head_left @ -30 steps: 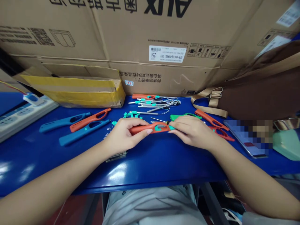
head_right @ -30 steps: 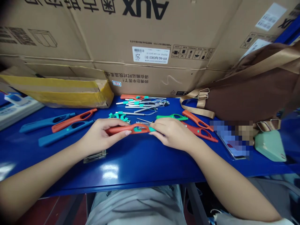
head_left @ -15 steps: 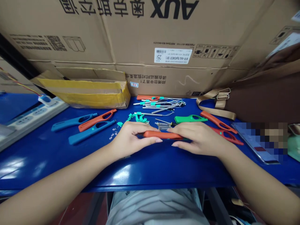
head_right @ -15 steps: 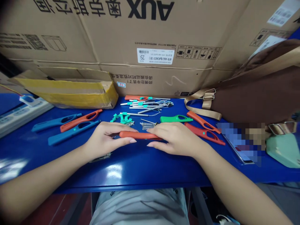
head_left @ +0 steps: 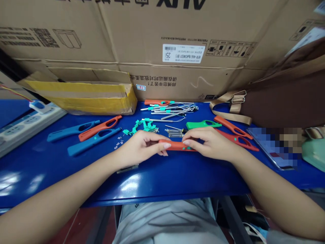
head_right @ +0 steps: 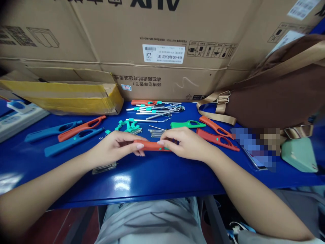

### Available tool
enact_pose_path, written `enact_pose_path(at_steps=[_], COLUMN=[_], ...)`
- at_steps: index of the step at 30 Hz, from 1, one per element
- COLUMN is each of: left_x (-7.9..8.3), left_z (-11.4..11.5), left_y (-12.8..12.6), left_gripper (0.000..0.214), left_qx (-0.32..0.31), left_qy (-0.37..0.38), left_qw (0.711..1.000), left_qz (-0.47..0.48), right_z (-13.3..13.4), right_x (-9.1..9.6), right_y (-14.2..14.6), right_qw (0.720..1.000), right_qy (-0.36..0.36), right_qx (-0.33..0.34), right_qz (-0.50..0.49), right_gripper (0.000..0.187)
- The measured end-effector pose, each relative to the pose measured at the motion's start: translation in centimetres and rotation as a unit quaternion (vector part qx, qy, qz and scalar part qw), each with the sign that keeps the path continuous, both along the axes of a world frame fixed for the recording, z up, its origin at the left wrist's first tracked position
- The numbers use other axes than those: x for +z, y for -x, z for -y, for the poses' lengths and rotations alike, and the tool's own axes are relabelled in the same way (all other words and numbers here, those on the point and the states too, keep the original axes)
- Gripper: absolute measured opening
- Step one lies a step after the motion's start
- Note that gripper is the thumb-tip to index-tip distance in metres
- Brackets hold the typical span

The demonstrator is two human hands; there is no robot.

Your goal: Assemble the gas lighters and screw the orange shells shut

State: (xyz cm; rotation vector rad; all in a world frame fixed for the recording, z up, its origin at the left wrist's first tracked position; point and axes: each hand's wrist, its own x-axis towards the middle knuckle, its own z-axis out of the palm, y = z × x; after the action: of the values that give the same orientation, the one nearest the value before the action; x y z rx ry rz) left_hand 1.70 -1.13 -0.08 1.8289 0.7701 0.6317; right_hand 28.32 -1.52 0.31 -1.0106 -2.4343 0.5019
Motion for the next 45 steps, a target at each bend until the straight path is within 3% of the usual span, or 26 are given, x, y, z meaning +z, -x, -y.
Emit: enact_pose_path(at_steps=[5, 9, 17, 22, 27, 32, 38, 45], left_x=[-0.9, -1.6, -0.4, -0.7, -0.8, -1.1, -2.3, -2.5], left_z=[-0.2, -0.1, -0.3, -0.1, 1.4, 3.1, 3.7, 3.3], left_y=[0.5, 0.4, 0.8, 0.6, -0.2, -1.0, -1.1, -0.6], left_gripper=[0.031, 0.041, 0.038, 0.029, 0.026, 0.028, 0.032, 0.034], left_qx=[-0.09, -0.074, -0.058, -0.036, 0.004, 0.001, 0.007, 0.004], left_qy=[-0.209, -0.283, -0.275, -0.221, -0.238, -0.309, -0.329, -0.331], left_qw=[0.971, 0.941, 0.927, 0.944, 0.932, 0.898, 0.904, 0.908], left_qz=[-0.076, -0.169, -0.249, -0.241, -0.273, -0.314, -0.274, -0.259], right_z=[-1.3, -2.0, -1.8, -2.2, -1.8, -0.9, -1.4, -3.2], right_x=[-0.4, -0.9, -1.1, -1.4, -1.3, -0.6, 0.6, -0.3], right_y=[-1.2, -1.9, -1.8, -2.0, -1.5, 1.3, 6.0, 10.1], right_qw=[0.988, 0.968, 0.963, 0.962, 0.978, 0.993, 0.999, 0.999], right_qy=[-0.073, -0.079, -0.076, -0.065, -0.109, -0.015, -0.004, -0.005], right_qx=[-0.102, -0.135, -0.131, -0.132, -0.14, -0.112, -0.025, 0.006], right_qz=[0.092, 0.195, 0.223, 0.232, 0.112, -0.035, -0.047, -0.051], right_gripper=[0.025, 0.022, 0.02, 0.016, 0.02, 0.025, 0.016, 0.014])
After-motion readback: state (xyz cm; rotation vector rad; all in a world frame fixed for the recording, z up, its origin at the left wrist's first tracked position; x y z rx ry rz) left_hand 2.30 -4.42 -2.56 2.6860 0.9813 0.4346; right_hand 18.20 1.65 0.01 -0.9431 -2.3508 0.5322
